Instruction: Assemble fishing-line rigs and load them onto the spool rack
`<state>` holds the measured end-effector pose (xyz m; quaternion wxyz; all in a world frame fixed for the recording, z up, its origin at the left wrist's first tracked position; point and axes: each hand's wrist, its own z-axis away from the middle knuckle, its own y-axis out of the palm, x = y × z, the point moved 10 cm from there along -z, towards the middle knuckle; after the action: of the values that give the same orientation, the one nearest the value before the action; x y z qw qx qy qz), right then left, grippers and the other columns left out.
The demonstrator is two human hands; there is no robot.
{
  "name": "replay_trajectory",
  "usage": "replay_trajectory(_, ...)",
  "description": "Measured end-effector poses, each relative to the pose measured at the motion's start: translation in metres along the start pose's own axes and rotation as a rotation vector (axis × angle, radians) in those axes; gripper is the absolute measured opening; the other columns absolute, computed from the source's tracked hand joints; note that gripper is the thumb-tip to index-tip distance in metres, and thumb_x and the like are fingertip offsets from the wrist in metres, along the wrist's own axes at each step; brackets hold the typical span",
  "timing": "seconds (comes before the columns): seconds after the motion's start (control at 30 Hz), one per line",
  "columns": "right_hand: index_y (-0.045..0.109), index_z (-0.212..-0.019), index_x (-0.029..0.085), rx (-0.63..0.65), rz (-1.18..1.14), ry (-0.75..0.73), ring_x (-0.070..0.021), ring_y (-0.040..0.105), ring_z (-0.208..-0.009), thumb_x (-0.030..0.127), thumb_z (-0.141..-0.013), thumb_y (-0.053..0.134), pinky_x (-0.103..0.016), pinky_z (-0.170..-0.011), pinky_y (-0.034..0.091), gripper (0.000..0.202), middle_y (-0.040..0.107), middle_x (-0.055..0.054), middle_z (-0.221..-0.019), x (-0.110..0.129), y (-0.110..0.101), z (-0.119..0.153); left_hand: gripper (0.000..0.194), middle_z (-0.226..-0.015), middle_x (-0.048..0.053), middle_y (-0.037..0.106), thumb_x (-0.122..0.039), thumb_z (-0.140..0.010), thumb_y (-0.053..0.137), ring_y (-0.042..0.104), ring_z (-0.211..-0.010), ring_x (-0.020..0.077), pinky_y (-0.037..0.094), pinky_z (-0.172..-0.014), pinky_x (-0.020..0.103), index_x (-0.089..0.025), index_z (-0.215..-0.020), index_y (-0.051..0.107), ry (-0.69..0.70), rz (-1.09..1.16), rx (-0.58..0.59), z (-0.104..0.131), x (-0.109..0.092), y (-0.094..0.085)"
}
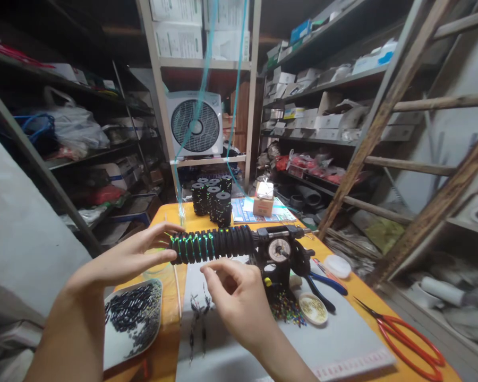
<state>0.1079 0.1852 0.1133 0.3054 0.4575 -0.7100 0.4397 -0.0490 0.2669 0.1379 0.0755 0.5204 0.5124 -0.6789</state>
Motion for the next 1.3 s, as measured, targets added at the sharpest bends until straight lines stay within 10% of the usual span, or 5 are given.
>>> replay_trajectory(0.5,0.072,-0.102,0.018,0.061,0.286,-0.194,-0.0172,0.068,-0.068,0.024,-0.097,0.051,-0.029,-0.066,0.051,0.023,0.073,-0.004,-0.077,0.008,-0.009,0.007,0.045,-0.107,0.006,0.06,-0.064,-0.094,0.037,0.059,-0.104,0.0269,0.041,-0.099,0.046,-0.025,-0.113,0.046,-0.096,0.046,-0.054,-0.006,0.01,0.0)
replay_trajectory(0.7,0.069,-0.1,0.018,-0.157,0.428,-0.45,-0.0151,0.069,-0.072,0.018,-0.096,0.055,-0.026,-0.068,0.052,0.014,0.076,-0.003,-0.086,0.044,-0.045,0.005,0.039,-0.086,0.001,0.06,-0.062,-0.094,0.038,0.062,-0.089,0.0241,0.047,-0.091,0.04,-0.026,-0.092,0.051,-0.079,0.148,-0.049,-0.011,0.013,0.004)
replay_trajectory(0.93,0.061,-0.126,0.009,-0.095,0.835,-0.592,-0.0263,0.058,-0.113,0.023,-0.102,0.038,-0.041,-0.1,0.043,0.036,0.067,-0.014,-0.122,0.063,-0.03,-0.052,0.038,-0.087,0.002,0.062,-0.06,-0.088,0.056,0.059,-0.092,0.0251,0.045,-0.091,0.04,-0.023,-0.091,0.058,-0.105,0.339,-0.225,-0.008,0.023,-0.002)
replay_trajectory(1.13,0.072,-0.083,0.018,0.064,0.924,-0.463,-0.0195,0.063,-0.067,0.029,-0.104,0.035,-0.03,-0.061,0.037,0.044,0.071,-0.005,-0.073,0.039,-0.01,-0.082,0.06,-0.088,0.012,0.068,-0.062,-0.097,0.024,0.067,-0.076,0.0232,0.051,-0.084,0.042,-0.012,-0.117,0.05,-0.113,0.658,-0.42,0.019,0.036,0.057)
replay_trajectory(1.3,0.068,-0.085,0.015,0.088,0.961,-0.431,-0.0205,0.061,-0.077,0.026,-0.102,0.033,-0.031,-0.066,0.033,0.041,0.068,-0.008,-0.081,0.03,-0.004,-0.071,0.052,-0.062,-0.002,0.056,-0.058,-0.095,0.046,0.053,-0.055,0.0141,0.045,-0.056,0.026,-0.014,-0.121,0.052,-0.129,0.788,-0.638,0.059,0.038,0.098)
